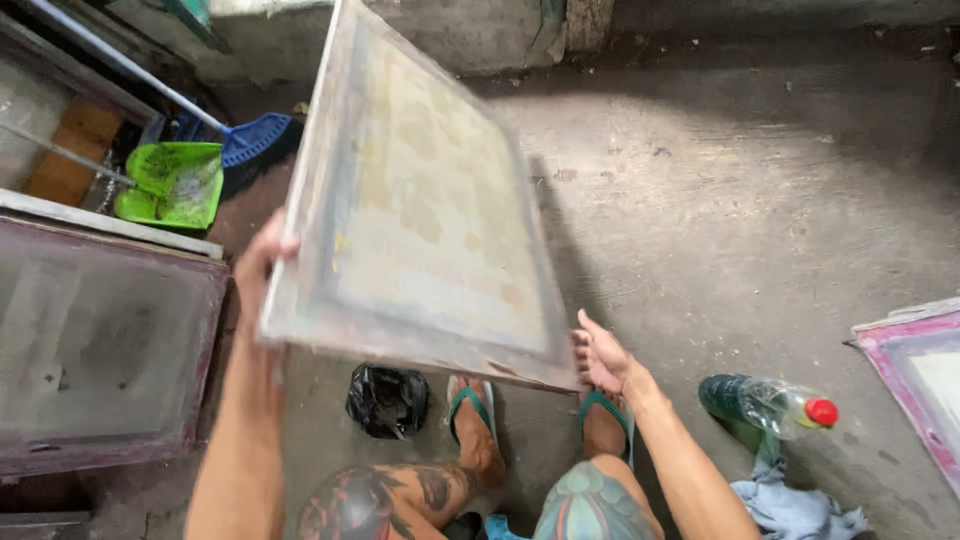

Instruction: Cleaning a screen printing frame by scrubbing it with solvent and a cloth, then peeling off old tape from the frame edges.

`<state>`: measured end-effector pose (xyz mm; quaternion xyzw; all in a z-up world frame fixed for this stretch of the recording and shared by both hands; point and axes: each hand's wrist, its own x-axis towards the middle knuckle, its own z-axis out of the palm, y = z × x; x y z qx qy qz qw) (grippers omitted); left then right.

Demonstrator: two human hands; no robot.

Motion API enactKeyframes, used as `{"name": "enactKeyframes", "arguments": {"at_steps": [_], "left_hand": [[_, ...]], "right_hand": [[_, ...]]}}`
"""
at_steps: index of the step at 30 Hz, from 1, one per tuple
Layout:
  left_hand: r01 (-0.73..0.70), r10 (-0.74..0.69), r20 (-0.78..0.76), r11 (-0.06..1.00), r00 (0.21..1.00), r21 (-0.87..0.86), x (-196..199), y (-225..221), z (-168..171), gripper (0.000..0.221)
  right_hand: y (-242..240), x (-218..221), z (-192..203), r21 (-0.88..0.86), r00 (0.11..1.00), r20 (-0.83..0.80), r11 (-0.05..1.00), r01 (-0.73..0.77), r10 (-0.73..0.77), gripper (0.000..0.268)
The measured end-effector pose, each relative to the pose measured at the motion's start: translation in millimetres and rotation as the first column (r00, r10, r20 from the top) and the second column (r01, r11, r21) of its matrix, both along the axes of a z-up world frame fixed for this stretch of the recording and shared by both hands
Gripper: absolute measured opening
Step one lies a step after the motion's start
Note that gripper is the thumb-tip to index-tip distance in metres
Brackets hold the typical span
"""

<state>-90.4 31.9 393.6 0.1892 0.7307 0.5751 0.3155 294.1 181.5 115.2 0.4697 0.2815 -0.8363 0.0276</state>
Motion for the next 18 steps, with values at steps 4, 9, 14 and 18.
{"name": "enactKeyframes", "arguments": {"at_steps": [4,9,14,18], "left_hand": [[0.065,-0.106,0.235,0.982,0.966,0.176,5,-56,-90,0.093],[0.148,-0.166,0.455,0.986,0.875,0.075,4,-89,-291,0.063],[0.215,-0.177,0.464,0.976,0.868,-0.029,28,-102,-395,0.058],[0.288,-0.203,0.401,0.943,0.893,-0.165,34,-115,-435,0.055]], "right_hand": [[-6,-29,110,0.187,0.975,0.096,0.966,0.18,-0.201,0.096],[11,52,-31,0.633,0.715,0.511,0.771,0.062,-0.477,0.088],[-12,82,-74,0.618,0.58,0.657,0.785,-0.048,-0.482,0.086],[-28,97,-108,0.632,0.61,0.605,0.775,0.024,-0.512,0.069]]}}
